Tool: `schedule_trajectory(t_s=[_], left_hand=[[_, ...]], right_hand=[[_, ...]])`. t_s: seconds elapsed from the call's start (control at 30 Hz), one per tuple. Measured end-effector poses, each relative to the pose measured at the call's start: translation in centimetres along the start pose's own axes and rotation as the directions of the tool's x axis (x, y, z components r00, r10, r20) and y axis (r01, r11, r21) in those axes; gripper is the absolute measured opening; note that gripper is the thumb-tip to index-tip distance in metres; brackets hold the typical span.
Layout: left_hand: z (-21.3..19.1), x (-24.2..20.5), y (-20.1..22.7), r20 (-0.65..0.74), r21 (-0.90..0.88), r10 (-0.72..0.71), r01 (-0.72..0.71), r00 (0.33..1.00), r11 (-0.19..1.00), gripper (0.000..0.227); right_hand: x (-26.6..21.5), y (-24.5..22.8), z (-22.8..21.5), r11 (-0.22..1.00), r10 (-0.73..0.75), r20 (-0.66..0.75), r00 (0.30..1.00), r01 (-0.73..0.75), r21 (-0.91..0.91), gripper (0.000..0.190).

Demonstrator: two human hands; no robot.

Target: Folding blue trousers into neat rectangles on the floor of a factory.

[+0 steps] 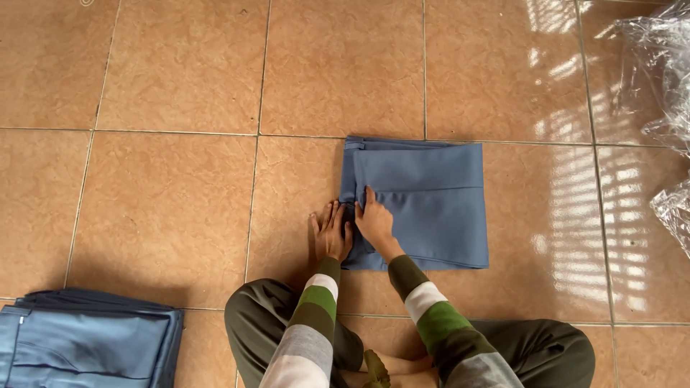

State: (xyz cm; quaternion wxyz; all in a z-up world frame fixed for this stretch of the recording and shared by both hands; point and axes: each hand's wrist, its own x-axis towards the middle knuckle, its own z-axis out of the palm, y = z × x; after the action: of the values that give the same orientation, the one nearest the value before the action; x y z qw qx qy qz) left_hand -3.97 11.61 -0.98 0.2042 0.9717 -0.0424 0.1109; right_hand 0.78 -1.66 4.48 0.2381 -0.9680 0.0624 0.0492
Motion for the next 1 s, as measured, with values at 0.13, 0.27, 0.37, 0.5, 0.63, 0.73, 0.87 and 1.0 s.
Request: schedule_trajectory(t_s=[0.13,0.27,0.37,0.5,0.63,0.73,0.87,1.0], left_hand=[[-0.4,-0.1,-0.1,0.007,-0.008,0.008,-0.008,1.000,1.000,0.054],[-0.2,-0.1,-0.3,-0.021,-0.095,-0.002,0.000,1.000,0.995,0.056],[1.2,-0.5,-1.0,-0.051,-0.130,-0.024,0.018,0.998,0.991,0.055],[2.3,-0.2,-1.2,-0.253,-0.188,-0.024,-0.025,0.967,0.982,0.034],[1.3,-0.1,-0.7,-0.349,-0.161,0.001,-0.061,0.937,0.985,0.028],[0.9,0.1,-0.5,-0.284,-0.183,-0.016,-0.038,0.959,0.982,0.051],[0.5,-0.3,-0.7,-0.141,-0.020,0.081,-0.085,0.987,0.996,0.068],[0.8,-0.3,-0.5,-0.087,0.198,0.096,-0.077,0.992,0.977,0.065]], right_hand=[[0.3,-0.8,2.9,0.997,-0.047,0.071,0.996,0.042,0.064,0.059],[0.2,-0.3,3.5,0.989,-0.108,0.105,0.989,0.097,0.112,0.065],[-0.4,-0.4,1.2,0.957,-0.196,0.153,0.969,0.154,0.248,0.074],[-1.7,0.2,-6.1,0.907,-0.396,-0.285,0.873,0.420,0.027,0.065],[-4.0,8.5,-7.5,0.932,-0.236,-0.209,0.949,0.160,-0.326,0.064],[-4.8,13.8,-8.5,0.901,-0.135,-0.054,0.989,0.100,-0.423,0.064],[-5.5,18.0,-9.4,0.916,-0.057,-0.020,0.998,0.045,-0.398,0.069],[-5.4,18.9,-9.7,0.954,0.061,-0.026,0.998,-0.066,-0.294,0.079]])
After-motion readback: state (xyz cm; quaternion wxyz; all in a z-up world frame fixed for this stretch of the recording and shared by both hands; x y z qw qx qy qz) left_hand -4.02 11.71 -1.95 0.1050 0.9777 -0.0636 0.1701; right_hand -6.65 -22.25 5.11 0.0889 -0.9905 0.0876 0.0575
